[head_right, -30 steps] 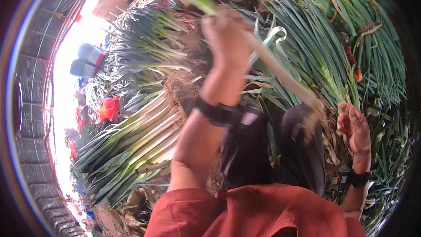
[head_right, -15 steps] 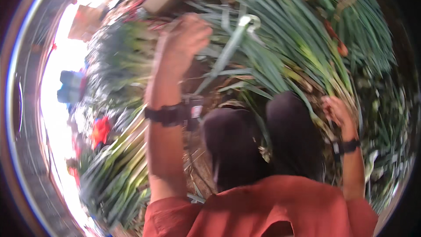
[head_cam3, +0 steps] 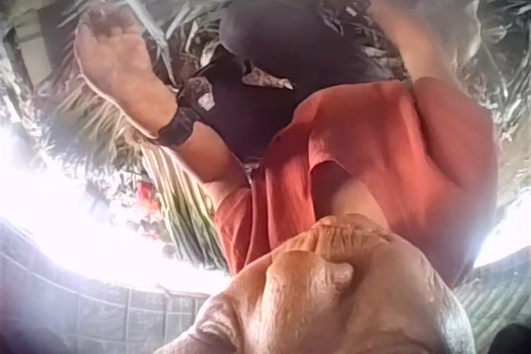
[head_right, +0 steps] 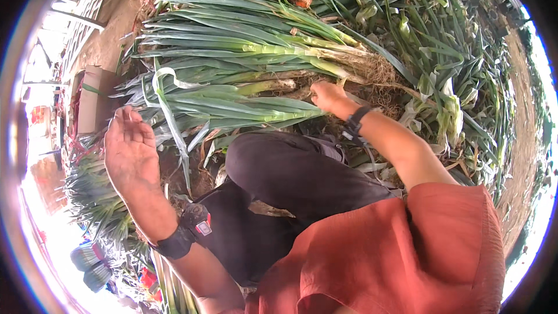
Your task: Cutting ties on large bundles of leeks and peeling off outer layers for processing.
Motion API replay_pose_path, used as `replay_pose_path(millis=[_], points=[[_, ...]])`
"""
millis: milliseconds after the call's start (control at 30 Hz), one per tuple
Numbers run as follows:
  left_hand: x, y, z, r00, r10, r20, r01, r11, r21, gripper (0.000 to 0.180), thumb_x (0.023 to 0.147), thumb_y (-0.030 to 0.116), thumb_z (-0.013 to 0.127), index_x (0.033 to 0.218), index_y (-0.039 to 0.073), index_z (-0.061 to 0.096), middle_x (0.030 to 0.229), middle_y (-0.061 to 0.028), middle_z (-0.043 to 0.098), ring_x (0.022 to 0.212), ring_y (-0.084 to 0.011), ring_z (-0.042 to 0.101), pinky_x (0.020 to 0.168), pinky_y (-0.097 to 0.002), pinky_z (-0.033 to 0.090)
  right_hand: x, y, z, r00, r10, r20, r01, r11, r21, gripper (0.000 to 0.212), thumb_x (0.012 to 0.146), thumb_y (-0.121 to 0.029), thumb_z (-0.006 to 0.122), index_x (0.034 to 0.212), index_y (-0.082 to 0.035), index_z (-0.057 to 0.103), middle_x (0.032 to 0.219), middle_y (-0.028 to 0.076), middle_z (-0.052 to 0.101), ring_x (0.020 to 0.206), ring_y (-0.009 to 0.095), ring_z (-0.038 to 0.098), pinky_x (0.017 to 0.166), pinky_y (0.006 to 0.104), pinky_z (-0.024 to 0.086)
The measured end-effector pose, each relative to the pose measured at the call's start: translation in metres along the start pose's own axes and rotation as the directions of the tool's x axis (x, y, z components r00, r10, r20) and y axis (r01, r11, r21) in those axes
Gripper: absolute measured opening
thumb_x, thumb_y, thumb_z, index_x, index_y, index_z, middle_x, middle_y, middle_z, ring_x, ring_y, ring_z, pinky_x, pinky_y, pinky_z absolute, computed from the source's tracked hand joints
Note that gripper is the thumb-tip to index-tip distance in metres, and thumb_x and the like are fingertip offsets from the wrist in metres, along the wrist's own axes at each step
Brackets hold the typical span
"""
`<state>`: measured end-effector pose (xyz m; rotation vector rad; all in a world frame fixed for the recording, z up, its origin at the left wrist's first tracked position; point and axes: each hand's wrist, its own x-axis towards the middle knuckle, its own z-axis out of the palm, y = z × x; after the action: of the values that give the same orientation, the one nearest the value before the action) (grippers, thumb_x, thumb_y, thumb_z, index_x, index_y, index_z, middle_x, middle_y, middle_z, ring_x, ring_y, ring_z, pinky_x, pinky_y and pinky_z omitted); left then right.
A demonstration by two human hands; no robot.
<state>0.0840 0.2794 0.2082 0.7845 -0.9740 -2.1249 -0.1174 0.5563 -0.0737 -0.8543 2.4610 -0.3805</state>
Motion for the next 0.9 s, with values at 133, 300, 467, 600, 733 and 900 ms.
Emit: replay_pose_path(millis=[133, 300, 467, 600, 733, 900], points=[[-0.004, -0.015, 0.011, 0.995, -0.034, -0.096, 0.045, 0.993, 0.113, 0.026, 0.087, 0.02, 0.055, 0.106, 0.003, 0.054, 0.1, -0.0062, 0.058, 0.086, -0.0172, 0.056, 0.074, -0.0297, 0.044, -0.004, 0.025, 0.068, 0.968, 0.172, 0.183, -0.083, 0.906, -0.415, 0.033, 0.074, -0.019, 0.062, 0.104, -0.006, 0.06, 0.101, 0.014, 0.059, 0.094, 0.032, 0.057, 0.077, 0.0464, 0.046], [-0.001, -0.04, -0.006, 0.995, -0.094, 0.043, 0.095, 0.995, -0.004, 0.027, 0.087, 0.017, 0.053, 0.109, 0.001, 0.051, 0.102, -0.0122, 0.057, 0.085, -0.0213, 0.058, 0.069, -0.0309, 0.047, -0.015, 0.035, 0.064, 0.986, 0.041, 0.161, -0.024, 0.995, -0.101, 0.041, 0.073, -0.036, 0.066, 0.09, 0.0, 0.057, 0.098, 0.019, 0.058, 0.095, 0.033, 0.056, 0.077, 0.0441, 0.045], [-0.004, -0.057, 0.036, 0.981, -0.136, 0.14, 0.105, 0.973, 0.206, 0.029, 0.087, 0.018, 0.053, 0.109, -0.001, 0.046, 0.099, -0.0146, 0.056, 0.081, -0.0234, 0.061, 0.064, -0.0306, 0.049, -0.047, 0.015, -0.007, 0.98, -0.131, 0.151, 0.115, 0.987, 0.11, 0.05, 0.072, -0.039, 0.066, 0.101, 0.001, 0.055, 0.096, 0.021, 0.059, 0.09, 0.034, 0.057, 0.076, 0.0418, 0.044], [-0.003, -0.081, 0.043, 0.982, -0.111, 0.156, 0.007, 0.837, 0.548, 0.015, 0.085, 0.014, 0.053, 0.091, 0.0, 0.05, 0.074, -0.0073, 0.054, 0.063, -0.0121, 0.056, 0.053, -0.0245, 0.045, -0.07, -0.007, -0.051, 0.981, -0.187, 0.048, 0.179, 0.973, 0.145, 0.036, 0.073, -0.031, 0.067, 0.086, 0.001, 0.055, 0.076, 0.015, 0.058, 0.067, 0.027, 0.055, 0.062, 0.0371, 0.043], [-0.013, -0.086, 0.042, 0.942, -0.318, 0.104, -0.002, 0.305, 0.952, 0.035, 0.081, 0.024, 0.057, 0.087, -0.01, 0.053, 0.088, -0.0272, 0.059, 0.089, -0.0385, 0.059, 0.074, -0.0387, 0.047, -0.076, -0.022, -0.079, 0.972, -0.192, -0.138, 0.23, 0.902, 0.366, 0.029, 0.077, -0.023, 0.067, 0.079, 0.001, 0.052, 0.065, 0.013, 0.052, 0.056, 0.022, 0.048, 0.056, 0.0333, 0.041], [-0.009, -0.092, 0.045, 0.99, -0.059, 0.132, -0.079, 0.545, 0.835, 0.036, 0.079, 0.026, 0.063, 0.09, -0.008, 0.059, 0.08, -0.0188, 0.062, 0.075, -0.0274, 0.061, 0.068, -0.036, 0.048, -0.081, -0.087, -0.124, 0.894, -0.264, -0.362, 0.311, 0.947, 0.079, 0.027, 0.078, -0.021, 0.066, 0.078, 0.002, 0.051, 0.067, 0.019, 0.048, 0.056, 0.033, 0.043, 0.053, 0.0353, 0.039]])
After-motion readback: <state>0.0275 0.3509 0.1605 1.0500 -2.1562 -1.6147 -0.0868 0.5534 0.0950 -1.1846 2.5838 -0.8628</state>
